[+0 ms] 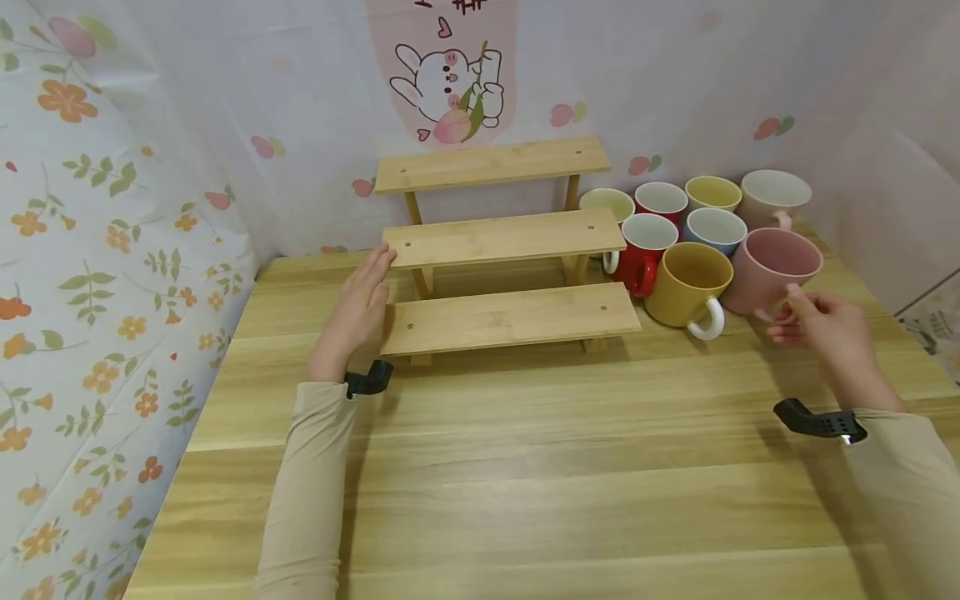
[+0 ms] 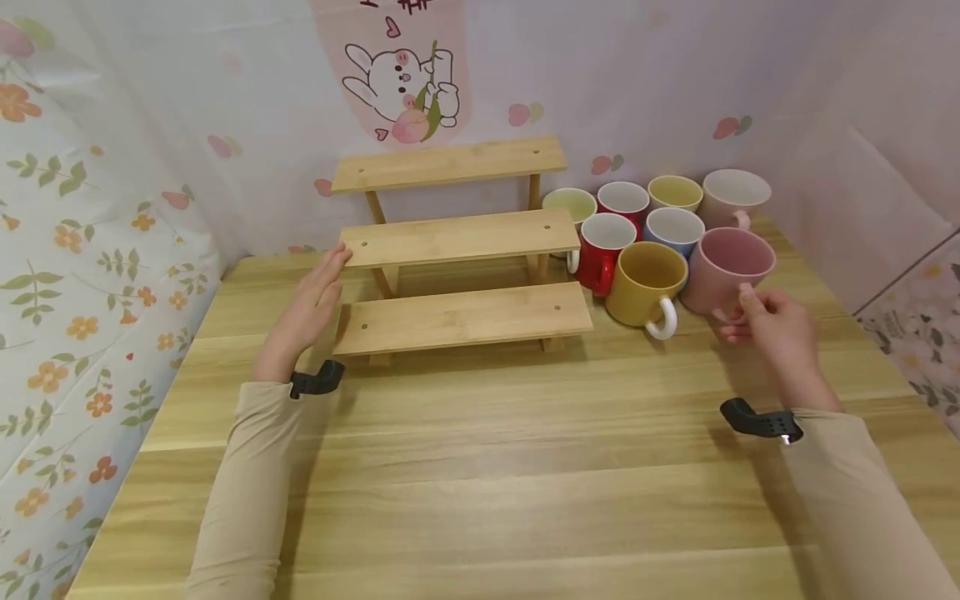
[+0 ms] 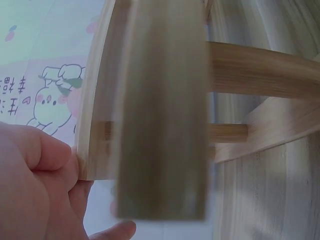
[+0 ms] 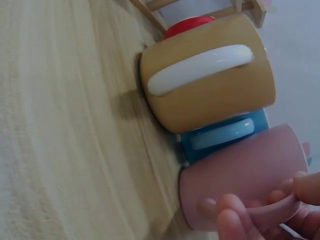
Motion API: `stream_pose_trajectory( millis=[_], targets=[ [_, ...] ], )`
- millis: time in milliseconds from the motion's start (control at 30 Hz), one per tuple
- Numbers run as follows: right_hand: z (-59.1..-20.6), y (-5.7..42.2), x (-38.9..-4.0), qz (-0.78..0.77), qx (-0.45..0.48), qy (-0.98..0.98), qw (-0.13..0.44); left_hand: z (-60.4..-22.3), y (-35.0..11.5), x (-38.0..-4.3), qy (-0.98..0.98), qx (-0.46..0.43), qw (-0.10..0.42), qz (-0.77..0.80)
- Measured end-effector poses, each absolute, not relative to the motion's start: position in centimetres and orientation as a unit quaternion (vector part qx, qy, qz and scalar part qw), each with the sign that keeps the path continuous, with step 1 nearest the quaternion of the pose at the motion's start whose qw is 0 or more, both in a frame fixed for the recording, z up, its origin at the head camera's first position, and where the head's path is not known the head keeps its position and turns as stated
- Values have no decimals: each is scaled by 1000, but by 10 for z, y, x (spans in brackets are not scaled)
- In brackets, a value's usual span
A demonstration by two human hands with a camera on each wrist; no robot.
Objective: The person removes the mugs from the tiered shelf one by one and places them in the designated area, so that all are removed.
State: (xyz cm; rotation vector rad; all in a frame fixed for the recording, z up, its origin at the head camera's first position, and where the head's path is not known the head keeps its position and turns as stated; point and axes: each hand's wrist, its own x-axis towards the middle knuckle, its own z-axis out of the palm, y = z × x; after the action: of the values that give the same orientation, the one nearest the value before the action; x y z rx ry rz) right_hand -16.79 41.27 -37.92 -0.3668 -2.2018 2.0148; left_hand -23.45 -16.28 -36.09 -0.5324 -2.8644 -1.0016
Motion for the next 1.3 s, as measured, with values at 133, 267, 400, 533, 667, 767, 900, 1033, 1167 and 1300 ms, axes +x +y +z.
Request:
stream_pose_trajectory(
  millis=[133,267,400,533,667,767,900,1033,1167,1300],
  targets=[
    [-377,413,-168,611,-138,-776,64,-360,-163,-235,-933,-171,28,-316],
    [-374,411,-170,514,-167,-838,75,-359,-164,-236,-935,-175,31,-308],
    [-372,408,-171,469,-190,-858,86,-359,-163,-236,-938,-173,28,-300],
    [-371,404,-171,437,-220,-866,107,-358,-163,-238,-945,-173,19,-279],
    [-361,387,-174,354,-211,-896,169,-354,-162,-240,-952,-181,7,-248],
    [-351,370,-179,321,-149,-912,206,-350,-164,-241,-958,-186,4,-217],
    [-339,346,-188,310,-59,-922,222,-344,-166,-242,-966,-183,-5,-183],
    [-335,324,-198,300,3,-932,206,-338,-169,-241,-972,-172,-28,-159],
    [-336,310,-202,294,43,-939,171,-333,-170,-239,-973,-163,-52,-152],
    [-334,306,-204,264,66,-953,132,-328,-167,-236,-973,-152,-72,-159]
  ],
)
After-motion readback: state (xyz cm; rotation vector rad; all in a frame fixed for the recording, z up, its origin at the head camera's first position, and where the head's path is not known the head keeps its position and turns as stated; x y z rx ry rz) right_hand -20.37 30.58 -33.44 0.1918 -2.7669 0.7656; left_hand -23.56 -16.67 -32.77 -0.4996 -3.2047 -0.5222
